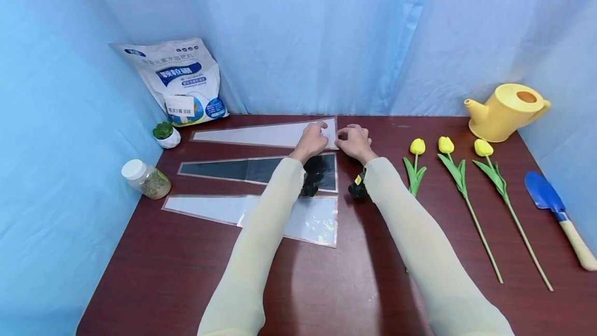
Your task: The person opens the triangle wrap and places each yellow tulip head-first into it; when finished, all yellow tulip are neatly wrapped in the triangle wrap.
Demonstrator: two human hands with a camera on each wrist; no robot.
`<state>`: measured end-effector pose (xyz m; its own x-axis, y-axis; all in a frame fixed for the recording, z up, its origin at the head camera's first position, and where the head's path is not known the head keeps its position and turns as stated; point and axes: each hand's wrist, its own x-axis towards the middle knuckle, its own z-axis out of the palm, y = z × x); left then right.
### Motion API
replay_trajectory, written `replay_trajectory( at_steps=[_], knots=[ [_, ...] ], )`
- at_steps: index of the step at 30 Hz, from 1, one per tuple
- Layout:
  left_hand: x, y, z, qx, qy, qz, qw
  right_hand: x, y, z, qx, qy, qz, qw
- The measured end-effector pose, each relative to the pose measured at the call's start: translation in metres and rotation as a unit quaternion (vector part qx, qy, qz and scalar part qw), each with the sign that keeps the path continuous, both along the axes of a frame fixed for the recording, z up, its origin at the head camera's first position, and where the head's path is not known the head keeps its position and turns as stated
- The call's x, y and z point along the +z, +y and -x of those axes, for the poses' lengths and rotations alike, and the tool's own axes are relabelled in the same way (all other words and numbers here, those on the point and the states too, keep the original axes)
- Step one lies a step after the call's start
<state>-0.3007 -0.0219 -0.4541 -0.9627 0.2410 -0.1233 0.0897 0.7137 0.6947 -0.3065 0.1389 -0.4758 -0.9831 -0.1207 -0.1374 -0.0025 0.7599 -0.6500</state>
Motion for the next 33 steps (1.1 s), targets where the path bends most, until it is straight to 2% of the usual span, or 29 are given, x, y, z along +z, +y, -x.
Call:
replay_trajectory(
  at_steps=[2,6,10,14,18,24,28,33],
  knots=[
    [-0.002,0.002,0.002,0.023,-0.009,-0.034,0.9991,0.000,0.000,0.001,0.000,-0.004,0.006,1.0000],
    [-0.008,0.002,0.006,0.053,-0.029,-0.063,0.9962,0.000,-0.001,0.003,0.012,-0.004,0.034,0.9994],
    [-0.010,-0.002,0.010,0.057,-0.044,-0.084,0.9938,0.001,-0.001,0.005,0.016,-0.012,0.078,0.9967],
    [-0.009,-0.004,0.014,0.061,-0.065,-0.099,0.9911,0.003,-0.002,0.006,0.006,-0.040,0.116,0.9925],
    [-0.007,-0.006,0.017,0.066,-0.079,-0.109,0.9887,0.006,-0.002,0.007,0.013,-0.058,0.169,0.9837],
    [-0.006,-0.008,0.018,0.088,-0.085,-0.140,0.9826,0.010,-0.003,0.007,0.018,-0.088,0.250,0.9642],
    [-0.006,-0.007,0.018,0.098,-0.082,-0.136,0.9824,0.011,-0.005,0.008,0.019,-0.102,0.272,0.9568],
    [-0.007,-0.005,0.018,0.100,-0.075,-0.122,0.9847,0.010,-0.007,0.010,0.021,-0.114,0.282,0.9524]
  ],
)
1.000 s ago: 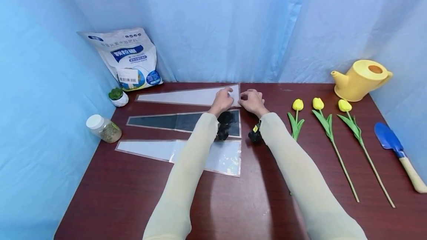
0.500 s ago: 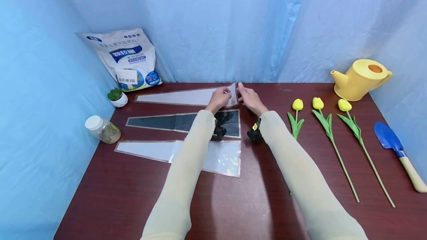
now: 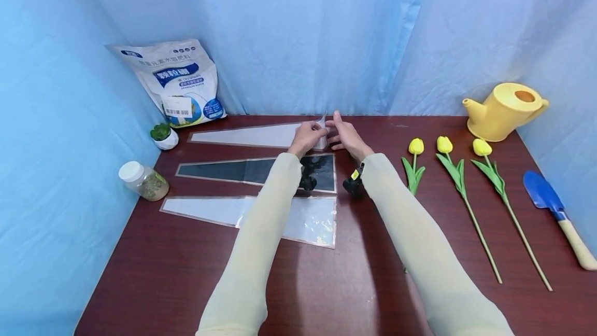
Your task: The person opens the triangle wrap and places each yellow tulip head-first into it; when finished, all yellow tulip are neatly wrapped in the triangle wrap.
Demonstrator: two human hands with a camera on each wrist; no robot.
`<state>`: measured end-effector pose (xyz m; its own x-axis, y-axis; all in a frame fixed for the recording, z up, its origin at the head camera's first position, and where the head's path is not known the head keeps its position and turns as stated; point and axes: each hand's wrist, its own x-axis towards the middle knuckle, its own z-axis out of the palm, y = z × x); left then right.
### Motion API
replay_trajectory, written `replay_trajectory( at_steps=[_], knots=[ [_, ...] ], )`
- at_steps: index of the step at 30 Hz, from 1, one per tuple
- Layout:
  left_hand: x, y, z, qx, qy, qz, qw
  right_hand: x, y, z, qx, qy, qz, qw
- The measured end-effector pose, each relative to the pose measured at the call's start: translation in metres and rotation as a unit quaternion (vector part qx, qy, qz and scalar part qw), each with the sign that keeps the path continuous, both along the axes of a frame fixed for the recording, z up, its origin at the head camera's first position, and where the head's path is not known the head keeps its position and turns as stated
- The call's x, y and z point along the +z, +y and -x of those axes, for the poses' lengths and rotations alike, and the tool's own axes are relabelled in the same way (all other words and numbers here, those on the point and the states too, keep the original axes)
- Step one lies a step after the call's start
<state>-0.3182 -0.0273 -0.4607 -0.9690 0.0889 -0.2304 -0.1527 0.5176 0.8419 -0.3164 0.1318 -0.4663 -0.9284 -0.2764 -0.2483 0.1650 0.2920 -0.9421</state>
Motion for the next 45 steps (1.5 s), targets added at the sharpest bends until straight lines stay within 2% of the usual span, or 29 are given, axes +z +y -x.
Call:
replay_trajectory(
  at_steps=[7,14,22,25,29,33,40,45],
  knots=[
    [-0.002,0.000,-0.001,0.011,0.020,0.019,0.9995,0.001,-0.004,0.002,0.010,0.005,0.005,0.9999],
    [-0.004,-0.003,-0.004,0.067,0.038,0.003,0.9970,0.002,-0.007,0.001,-0.020,-0.010,-0.015,0.9996],
    [-0.008,-0.002,-0.005,0.105,0.045,0.000,0.9934,0.001,-0.011,0.005,-0.048,-0.020,-0.048,0.9975],
    [-0.009,-0.001,-0.006,0.115,0.049,-0.013,0.9921,0.002,-0.011,0.006,-0.057,-0.026,-0.058,0.9964],
    [-0.010,-0.001,-0.008,0.119,0.049,-0.033,0.9911,0.004,-0.013,0.008,-0.061,-0.032,-0.077,0.9946],
    [-0.010,-0.001,-0.008,0.124,0.054,-0.032,0.9903,0.004,-0.018,0.011,-0.064,-0.032,-0.103,0.9921],
    [-0.012,-0.001,-0.009,0.130,0.055,-0.031,0.9896,0.005,-0.026,0.012,-0.098,-0.025,-0.154,0.9828],
    [-0.013,-0.002,-0.007,0.124,0.057,-0.040,0.9898,0.006,-0.024,0.013,-0.110,-0.033,-0.148,0.9823]
  ],
)
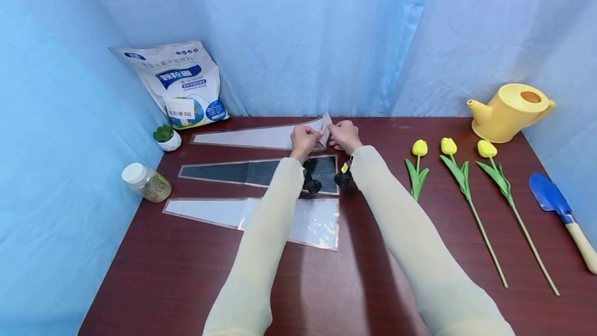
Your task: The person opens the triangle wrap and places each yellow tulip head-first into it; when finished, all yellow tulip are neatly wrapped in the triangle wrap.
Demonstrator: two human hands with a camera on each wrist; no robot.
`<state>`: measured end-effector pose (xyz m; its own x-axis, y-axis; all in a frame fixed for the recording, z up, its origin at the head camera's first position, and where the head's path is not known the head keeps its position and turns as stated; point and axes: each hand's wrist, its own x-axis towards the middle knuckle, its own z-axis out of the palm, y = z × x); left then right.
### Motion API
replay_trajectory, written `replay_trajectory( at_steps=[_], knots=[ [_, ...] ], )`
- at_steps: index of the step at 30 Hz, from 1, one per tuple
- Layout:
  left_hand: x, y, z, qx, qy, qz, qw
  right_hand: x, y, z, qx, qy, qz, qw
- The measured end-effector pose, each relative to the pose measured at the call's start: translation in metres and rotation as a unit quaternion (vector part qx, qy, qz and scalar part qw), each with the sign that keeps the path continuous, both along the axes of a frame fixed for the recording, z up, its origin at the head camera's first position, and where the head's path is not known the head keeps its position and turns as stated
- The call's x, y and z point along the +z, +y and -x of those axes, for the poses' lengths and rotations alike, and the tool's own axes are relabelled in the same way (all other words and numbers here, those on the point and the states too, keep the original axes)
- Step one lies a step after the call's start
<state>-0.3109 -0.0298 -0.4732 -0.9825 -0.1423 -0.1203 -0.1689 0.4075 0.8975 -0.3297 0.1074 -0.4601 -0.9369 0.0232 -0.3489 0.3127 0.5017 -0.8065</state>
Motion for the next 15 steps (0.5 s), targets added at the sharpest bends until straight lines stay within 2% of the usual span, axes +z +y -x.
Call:
replay_trajectory(
  at_steps=[8,15],
  knots=[
    [-0.002,0.002,0.007,0.022,-0.021,-0.041,0.9987,-0.002,0.012,-0.001,-0.009,0.001,0.031,0.9995],
    [-0.003,0.005,0.007,0.036,-0.029,-0.020,0.9987,-0.003,0.019,-0.004,-0.009,0.007,0.034,0.9993]
  ],
)
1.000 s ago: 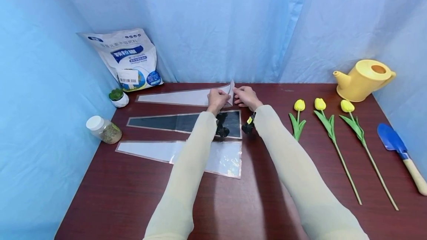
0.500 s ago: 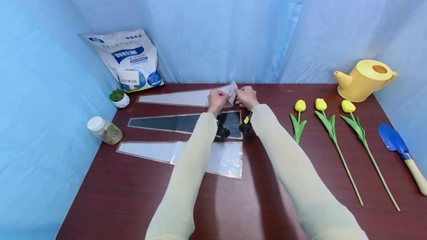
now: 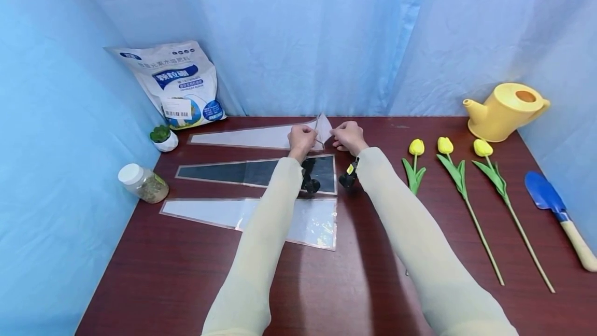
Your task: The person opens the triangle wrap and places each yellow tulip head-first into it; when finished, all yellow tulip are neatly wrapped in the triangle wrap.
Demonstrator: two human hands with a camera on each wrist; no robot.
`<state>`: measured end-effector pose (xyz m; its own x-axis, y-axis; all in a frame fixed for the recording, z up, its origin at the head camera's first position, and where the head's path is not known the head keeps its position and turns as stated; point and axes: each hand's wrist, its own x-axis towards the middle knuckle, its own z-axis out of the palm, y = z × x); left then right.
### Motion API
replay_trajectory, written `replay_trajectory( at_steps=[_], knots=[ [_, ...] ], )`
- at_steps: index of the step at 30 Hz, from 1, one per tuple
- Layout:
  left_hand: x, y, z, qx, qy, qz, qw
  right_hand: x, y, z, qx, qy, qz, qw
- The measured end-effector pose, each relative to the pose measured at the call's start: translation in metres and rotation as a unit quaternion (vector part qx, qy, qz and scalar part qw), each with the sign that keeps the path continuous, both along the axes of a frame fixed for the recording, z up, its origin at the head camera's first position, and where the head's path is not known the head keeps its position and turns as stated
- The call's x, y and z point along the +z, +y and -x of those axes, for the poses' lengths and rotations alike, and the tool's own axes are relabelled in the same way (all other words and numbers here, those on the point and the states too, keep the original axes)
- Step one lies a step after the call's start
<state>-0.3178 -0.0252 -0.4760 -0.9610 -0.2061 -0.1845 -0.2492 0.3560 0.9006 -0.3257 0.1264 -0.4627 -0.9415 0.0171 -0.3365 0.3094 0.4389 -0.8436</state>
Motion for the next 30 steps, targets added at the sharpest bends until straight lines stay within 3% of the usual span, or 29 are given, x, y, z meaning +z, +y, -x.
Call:
replay_trajectory(
  at_steps=[6,18,30],
  knots=[
    [-0.001,0.002,-0.001,0.000,0.014,0.032,0.9994,-0.004,0.008,0.000,-0.004,0.000,0.004,1.0000],
    [-0.002,0.003,0.000,0.014,0.010,0.008,0.9998,-0.005,0.010,0.002,-0.024,-0.005,0.006,0.9997],
    [-0.003,0.002,-0.002,0.012,0.012,-0.008,0.9998,-0.002,0.005,0.000,0.001,0.009,-0.012,0.9999]
  ],
)
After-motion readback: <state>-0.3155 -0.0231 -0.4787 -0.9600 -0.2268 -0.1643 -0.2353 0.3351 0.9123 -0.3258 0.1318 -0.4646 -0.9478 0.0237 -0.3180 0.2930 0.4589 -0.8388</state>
